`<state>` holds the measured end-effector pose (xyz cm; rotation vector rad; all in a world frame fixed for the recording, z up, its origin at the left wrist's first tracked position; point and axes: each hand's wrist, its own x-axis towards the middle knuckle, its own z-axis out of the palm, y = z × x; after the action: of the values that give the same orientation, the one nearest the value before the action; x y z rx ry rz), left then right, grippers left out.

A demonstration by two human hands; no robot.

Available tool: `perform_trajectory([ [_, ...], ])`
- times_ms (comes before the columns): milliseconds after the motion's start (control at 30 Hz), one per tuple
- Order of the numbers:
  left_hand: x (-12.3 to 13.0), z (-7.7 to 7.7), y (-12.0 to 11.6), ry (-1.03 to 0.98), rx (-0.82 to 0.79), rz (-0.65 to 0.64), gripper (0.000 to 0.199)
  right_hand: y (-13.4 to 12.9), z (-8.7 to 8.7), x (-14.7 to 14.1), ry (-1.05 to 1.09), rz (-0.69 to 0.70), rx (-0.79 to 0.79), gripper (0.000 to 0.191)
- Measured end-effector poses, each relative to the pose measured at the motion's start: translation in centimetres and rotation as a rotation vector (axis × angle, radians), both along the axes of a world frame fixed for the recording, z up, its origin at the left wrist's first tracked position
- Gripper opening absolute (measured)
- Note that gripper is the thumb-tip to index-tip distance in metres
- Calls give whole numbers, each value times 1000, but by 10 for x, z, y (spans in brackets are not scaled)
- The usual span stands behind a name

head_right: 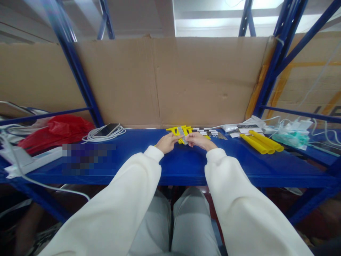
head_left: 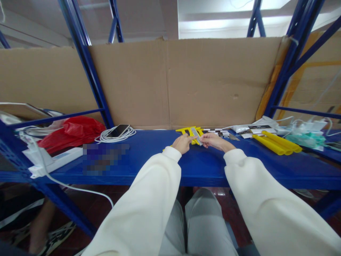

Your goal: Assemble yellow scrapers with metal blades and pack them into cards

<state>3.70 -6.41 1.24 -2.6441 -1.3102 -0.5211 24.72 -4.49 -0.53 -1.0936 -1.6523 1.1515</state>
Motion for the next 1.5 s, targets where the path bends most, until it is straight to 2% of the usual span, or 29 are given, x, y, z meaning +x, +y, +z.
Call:
perform_trajectory([
  [333,1,2,-2,39,-19,20,55,-1,1,-3,14,-34,25,33],
  [733,2,4,-5,62,-37,28,57,-7,6,-8,27,-80,-27,28],
  [800,2,4,-4,56,-41,29,56,-5,7,-6,32,-155,-2,23],
  [867,2,2,-3,47,-38,28,55,0,8,0,15,-338,73,18],
  [967,1,1,-1,26,-23,33,53,7,10,15,-168,-688,214,12],
  [1067,1,1,-1,12,-20,44,52,8,10,28,-528,-839,260,17],
  [1133,1,1,-2,16,-27,46,52,7,9,31,-727,-847,224,21],
  [1233,2,2,-3,24,-45,39,51,4,8,29,-900,-820,144,25],
  [1500,1,-2,1,33,-66,-30,48,-2,8,27,-1073,-834,49,33],
])
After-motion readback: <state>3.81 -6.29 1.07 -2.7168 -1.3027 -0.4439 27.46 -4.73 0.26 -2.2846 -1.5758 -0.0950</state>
